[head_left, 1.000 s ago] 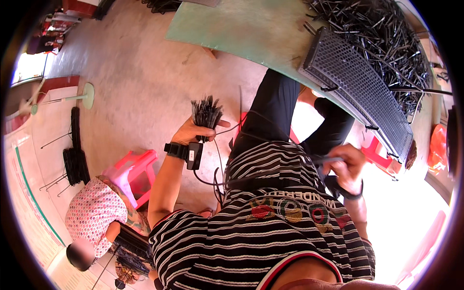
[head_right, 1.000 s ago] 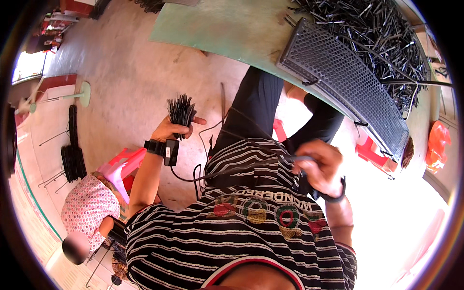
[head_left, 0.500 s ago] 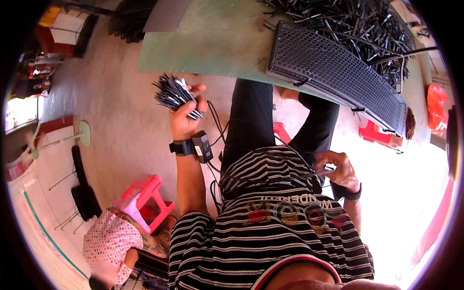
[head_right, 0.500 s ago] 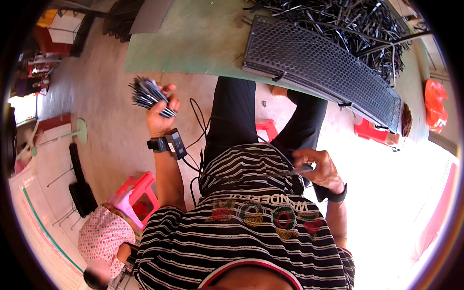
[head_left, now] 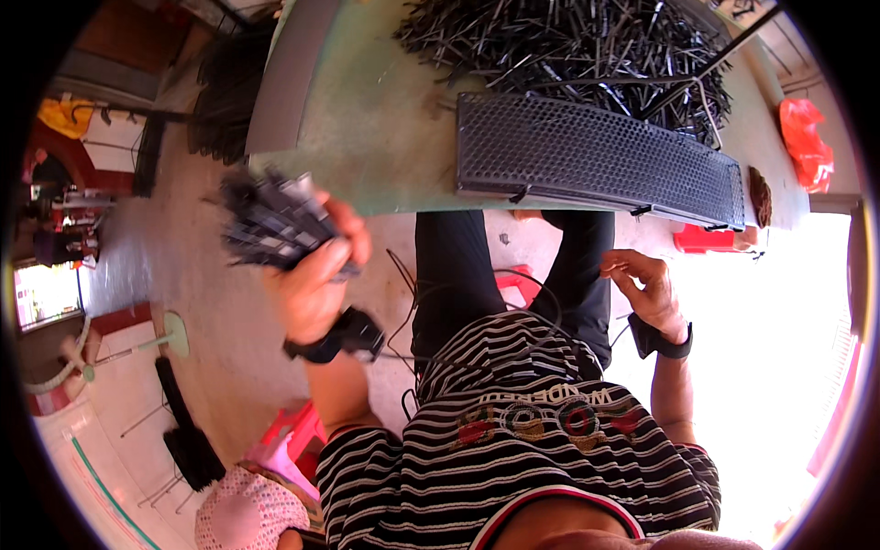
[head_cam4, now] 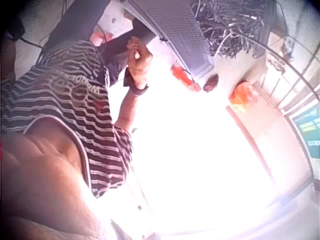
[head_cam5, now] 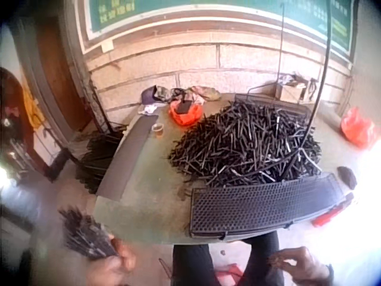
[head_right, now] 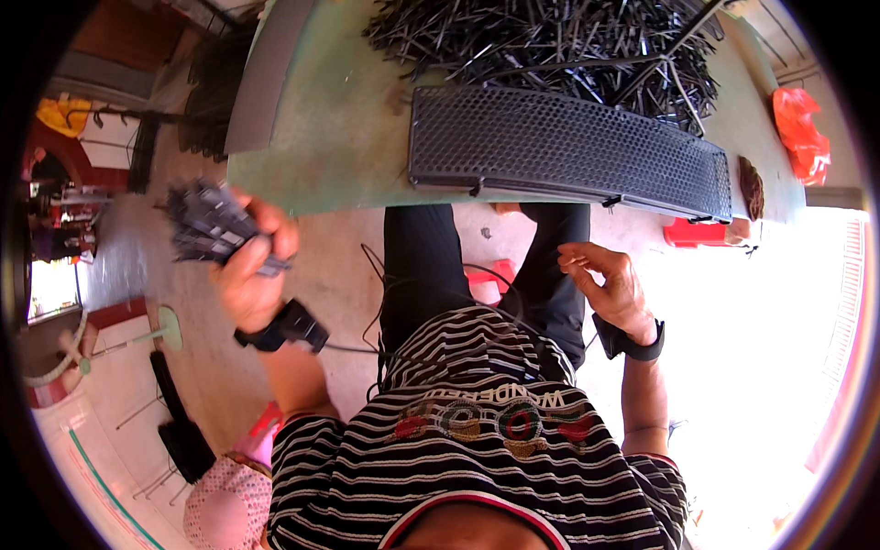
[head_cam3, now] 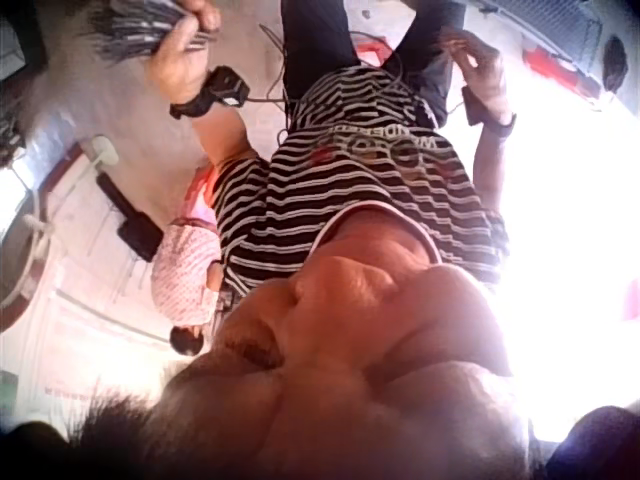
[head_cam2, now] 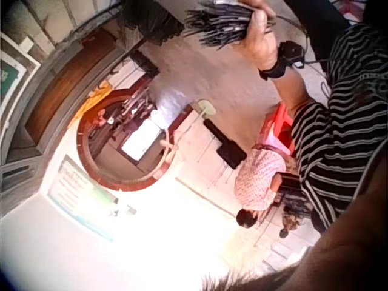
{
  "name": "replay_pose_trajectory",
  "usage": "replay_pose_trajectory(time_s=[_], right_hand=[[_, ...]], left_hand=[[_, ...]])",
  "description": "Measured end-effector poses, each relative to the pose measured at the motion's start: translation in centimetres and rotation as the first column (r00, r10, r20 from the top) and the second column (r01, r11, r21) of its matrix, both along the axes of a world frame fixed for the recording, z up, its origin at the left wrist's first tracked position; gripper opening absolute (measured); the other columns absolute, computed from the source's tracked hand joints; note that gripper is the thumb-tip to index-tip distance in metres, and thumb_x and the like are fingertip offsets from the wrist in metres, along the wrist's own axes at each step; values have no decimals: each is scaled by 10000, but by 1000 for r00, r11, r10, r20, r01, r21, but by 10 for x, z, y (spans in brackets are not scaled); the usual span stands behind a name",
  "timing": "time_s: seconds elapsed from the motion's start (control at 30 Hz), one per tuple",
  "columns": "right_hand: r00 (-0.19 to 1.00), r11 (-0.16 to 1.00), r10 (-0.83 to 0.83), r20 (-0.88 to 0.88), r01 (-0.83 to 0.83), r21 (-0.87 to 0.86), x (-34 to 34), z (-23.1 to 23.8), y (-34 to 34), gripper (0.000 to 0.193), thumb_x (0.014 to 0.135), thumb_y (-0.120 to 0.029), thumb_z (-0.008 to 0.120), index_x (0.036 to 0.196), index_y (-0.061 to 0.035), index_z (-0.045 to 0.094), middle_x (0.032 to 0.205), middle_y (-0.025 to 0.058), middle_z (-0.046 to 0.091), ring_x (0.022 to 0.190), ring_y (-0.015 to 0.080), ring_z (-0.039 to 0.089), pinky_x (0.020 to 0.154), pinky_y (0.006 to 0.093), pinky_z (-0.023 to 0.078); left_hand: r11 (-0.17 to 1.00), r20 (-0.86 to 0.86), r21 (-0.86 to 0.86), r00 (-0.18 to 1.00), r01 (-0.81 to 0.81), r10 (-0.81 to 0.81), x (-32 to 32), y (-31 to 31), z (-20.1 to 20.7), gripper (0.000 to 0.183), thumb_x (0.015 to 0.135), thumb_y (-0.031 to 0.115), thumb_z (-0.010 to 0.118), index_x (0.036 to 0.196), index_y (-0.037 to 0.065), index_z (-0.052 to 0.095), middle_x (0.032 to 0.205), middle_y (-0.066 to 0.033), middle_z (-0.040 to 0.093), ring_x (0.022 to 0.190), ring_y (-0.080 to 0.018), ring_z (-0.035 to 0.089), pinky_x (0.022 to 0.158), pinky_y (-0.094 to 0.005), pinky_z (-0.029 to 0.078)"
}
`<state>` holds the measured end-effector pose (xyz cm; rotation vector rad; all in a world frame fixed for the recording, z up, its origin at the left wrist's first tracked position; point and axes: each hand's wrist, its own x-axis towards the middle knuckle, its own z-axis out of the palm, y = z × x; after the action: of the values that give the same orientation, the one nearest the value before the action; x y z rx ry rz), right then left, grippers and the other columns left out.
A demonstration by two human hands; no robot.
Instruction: The person picks up a mesh grille and a solid backing plate from a table, aligns them, and سپس inserts multiple plastic zip ties through the edges of the mesh and plate to secure them together.
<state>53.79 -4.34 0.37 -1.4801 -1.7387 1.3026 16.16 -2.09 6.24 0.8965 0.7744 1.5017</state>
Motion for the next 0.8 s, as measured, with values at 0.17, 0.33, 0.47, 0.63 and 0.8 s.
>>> replay_pose_trajectory(time_s=[0.17,0.33,0.47,0.63,0.8], right_hand=[[996,994,-70,57,65,86,19,1,12,180,833,-49,554,980,49,590,789,115,644,765,162,632,709,264,487],[995,994,-98,26,96,60,20,-6,15,184,844,-76,548,967,55,588,773,112,639,740,152,628,680,260,483],[998,997,-66,22,65,43,13,-10,14,181,839,-66,550,969,53,591,777,121,640,739,158,629,683,262,485],[999,998,5,42,-8,55,-3,-13,9,173,816,-33,554,969,37,597,778,113,641,728,155,623,664,259,486],[995,991,8,103,-22,133,-6,-4,13,167,806,-49,570,947,35,602,797,130,639,706,178,619,641,262,491]], left_hand=[[997,-222,-70,975,-43,27,-64,-30,67,501,684,55,624,1136,60,408,840,-75,493,660,-161,462,559,-287,379],[985,-412,55,895,-164,172,-106,-73,121,452,757,4,568,1149,29,343,883,-74,453,661,-143,396,611,-276,326],[980,-263,7,945,-200,194,-94,-80,103,420,757,-28,537,1147,45,397,889,-58,436,678,-129,346,635,-271,294],[930,-468,-63,834,-363,293,-17,-51,42,505,699,-10,571,1180,49,427,944,-96,532,732,-175,521,598,-285,423],[889,256,-411,962,200,-98,52,-17,-52,413,670,-59,603,1064,-2,494,815,-138,582,637,-215,573,578,-318,474]])
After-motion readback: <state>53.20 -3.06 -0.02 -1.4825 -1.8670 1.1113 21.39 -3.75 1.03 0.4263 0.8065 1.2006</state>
